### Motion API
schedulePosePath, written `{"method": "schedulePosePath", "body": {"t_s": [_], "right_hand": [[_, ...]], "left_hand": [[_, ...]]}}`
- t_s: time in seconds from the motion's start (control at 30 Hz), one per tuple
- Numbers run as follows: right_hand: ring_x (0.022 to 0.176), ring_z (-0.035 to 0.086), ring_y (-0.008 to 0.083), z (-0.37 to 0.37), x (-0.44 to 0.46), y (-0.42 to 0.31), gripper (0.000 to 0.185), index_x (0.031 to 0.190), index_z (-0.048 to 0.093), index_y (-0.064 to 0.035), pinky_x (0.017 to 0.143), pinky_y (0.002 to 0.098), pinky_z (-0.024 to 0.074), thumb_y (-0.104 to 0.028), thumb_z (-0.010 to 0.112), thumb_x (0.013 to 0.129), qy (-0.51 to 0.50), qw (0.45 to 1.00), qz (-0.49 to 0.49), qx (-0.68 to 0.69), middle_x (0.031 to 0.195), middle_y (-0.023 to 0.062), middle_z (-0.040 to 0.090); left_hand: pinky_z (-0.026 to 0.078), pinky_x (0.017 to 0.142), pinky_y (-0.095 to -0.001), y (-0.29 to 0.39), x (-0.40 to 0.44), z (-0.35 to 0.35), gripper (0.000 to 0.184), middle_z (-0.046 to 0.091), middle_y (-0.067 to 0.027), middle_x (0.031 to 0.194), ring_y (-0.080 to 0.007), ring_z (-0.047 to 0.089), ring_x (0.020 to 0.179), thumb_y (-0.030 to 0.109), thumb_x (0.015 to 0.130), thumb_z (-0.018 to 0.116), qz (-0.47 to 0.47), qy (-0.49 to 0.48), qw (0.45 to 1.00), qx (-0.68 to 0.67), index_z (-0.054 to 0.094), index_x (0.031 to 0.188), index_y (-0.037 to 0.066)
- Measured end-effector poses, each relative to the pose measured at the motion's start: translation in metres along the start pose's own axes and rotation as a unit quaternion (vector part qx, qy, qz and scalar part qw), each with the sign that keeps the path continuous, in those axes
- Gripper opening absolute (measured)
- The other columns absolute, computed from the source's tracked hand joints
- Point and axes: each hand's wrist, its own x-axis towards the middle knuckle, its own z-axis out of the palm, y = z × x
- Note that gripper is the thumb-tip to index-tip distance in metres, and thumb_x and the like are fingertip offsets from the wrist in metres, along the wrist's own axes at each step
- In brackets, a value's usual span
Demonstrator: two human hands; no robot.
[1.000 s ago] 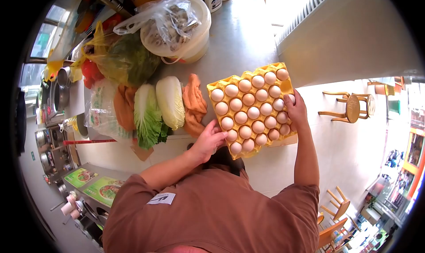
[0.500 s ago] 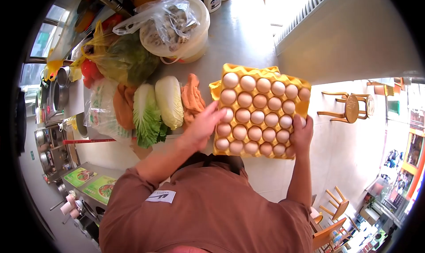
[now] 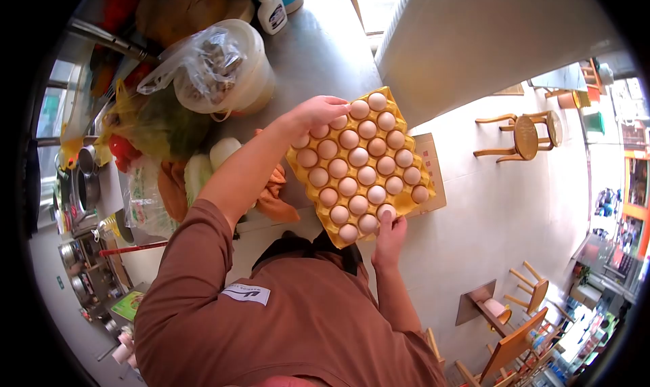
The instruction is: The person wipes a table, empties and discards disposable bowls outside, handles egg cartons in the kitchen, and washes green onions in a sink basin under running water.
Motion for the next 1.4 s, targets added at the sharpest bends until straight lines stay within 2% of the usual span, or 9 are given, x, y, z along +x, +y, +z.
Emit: {"method": "schedulePosePath", "body": {"t_s": [0.33,0.5,0.8,1.03,1.13,1.23,1.3,1.33,1.4], "right_hand": [[0.120,0.047,0.0216,-0.015,0.005,0.006,0.045,0.134,0.037,-0.0071,0.094,0.0427,0.0445,-0.037,0.041,0.100,-0.034,0.993,0.058,-0.100,0.131,0.0075,0.047],[0.131,0.038,0.0249,-0.003,0.005,0.005,0.057,0.144,0.028,-0.0098,0.104,0.0467,0.0350,-0.046,0.036,0.100,-0.091,0.960,0.207,0.166,0.145,0.0065,0.037],[0.128,0.041,0.0238,0.053,0.000,0.014,0.050,0.140,0.033,-0.0059,0.106,0.0423,0.0351,-0.037,0.040,0.101,-0.140,0.944,0.203,0.220,0.142,0.0079,0.041],[0.127,0.042,0.0236,0.073,0.008,0.040,0.048,0.138,0.034,-0.0035,0.107,0.0438,0.0344,-0.033,0.042,0.101,-0.226,0.945,0.191,0.143,0.138,0.0090,0.043],[0.108,0.056,0.0206,0.068,-0.010,0.045,0.043,0.124,0.049,-0.0024,0.092,0.0356,0.0460,-0.037,0.048,0.098,-0.188,0.955,0.212,-0.086,0.117,0.0100,0.058],[0.065,0.052,0.0099,0.035,-0.018,0.079,0.035,0.096,0.062,-0.0009,0.059,0.0256,0.0437,-0.034,0.051,0.097,-0.345,0.880,0.143,-0.294,0.073,0.0016,0.058],[0.064,0.055,0.0117,0.017,-0.014,0.097,0.030,0.089,0.062,-0.0010,0.058,0.0285,0.0450,-0.028,0.053,0.095,-0.446,0.727,0.031,-0.521,0.068,0.0074,0.058],[0.066,0.056,0.0137,-0.001,-0.011,0.120,0.029,0.085,0.060,-0.0018,0.062,0.0313,0.0466,-0.029,0.054,0.094,-0.427,0.645,-0.137,-0.619,0.067,0.0096,0.057],[0.067,0.056,0.0137,0.007,-0.019,0.139,0.028,0.086,0.060,-0.0019,0.062,0.0312,0.0465,-0.029,0.055,0.094,-0.456,0.566,-0.134,-0.674,0.068,0.0095,0.057]], "left_hand": [[0.040,0.100,-0.0325,-0.018,-0.002,0.001,0.060,0.058,-0.0137,0.126,-0.0217,0.053,0.117,0.043,0.090,0.057,0.017,-0.016,0.999,-0.038,0.049,0.134,0.002],[0.038,0.103,-0.0368,-0.069,-0.022,0.001,0.051,0.054,-0.0176,0.129,-0.0295,0.048,0.123,0.037,0.090,0.058,0.128,0.268,0.947,0.123,0.056,0.125,0.000],[0.040,0.099,-0.0340,-0.144,-0.197,0.005,0.023,0.058,-0.0148,0.119,-0.0261,0.054,0.114,0.003,0.086,0.057,0.176,0.428,0.885,0.044,0.061,0.108,-0.003],[0.045,0.091,-0.0343,-0.211,-0.281,0.034,0.021,0.060,-0.0161,0.116,-0.0286,0.057,0.108,0.005,0.086,0.058,0.114,0.473,0.872,-0.056,0.061,0.105,-0.003],[0.048,0.083,-0.0336,-0.254,-0.327,0.059,0.020,0.062,-0.0149,0.107,-0.0273,0.061,0.097,0.007,0.087,0.058,0.070,0.479,0.874,-0.049,0.062,0.105,-0.001],[0.050,0.073,-0.0370,-0.307,-0.390,0.092,0.018,0.065,-0.0162,0.094,-0.0304,0.063,0.085,0.014,0.087,0.057,-0.063,0.456,0.886,-0.054,0.065,0.098,0.001],[0.049,0.072,-0.0401,-0.362,-0.438,0.127,0.019,0.065,-0.0180,0.090,-0.0333,0.062,0.083,0.017,0.086,0.056,-0.152,0.483,0.861,-0.045,0.065,0.093,0.002],[0.049,0.071,-0.0432,-0.391,-0.458,0.151,0.021,0.065,-0.0198,0.086,-0.0361,0.062,0.081,0.019,0.085,0.054,-0.212,0.452,0.866,-0.034,0.066,0.088,0.002],[0.049,0.072,-0.0480,-0.443,-0.507,0.202,0.024,0.065,-0.0222,0.084,-0.0400,0.062,0.081,0.021,0.080,0.052,-0.372,0.368,0.851,-0.047,0.067,0.083,0.003]]}}
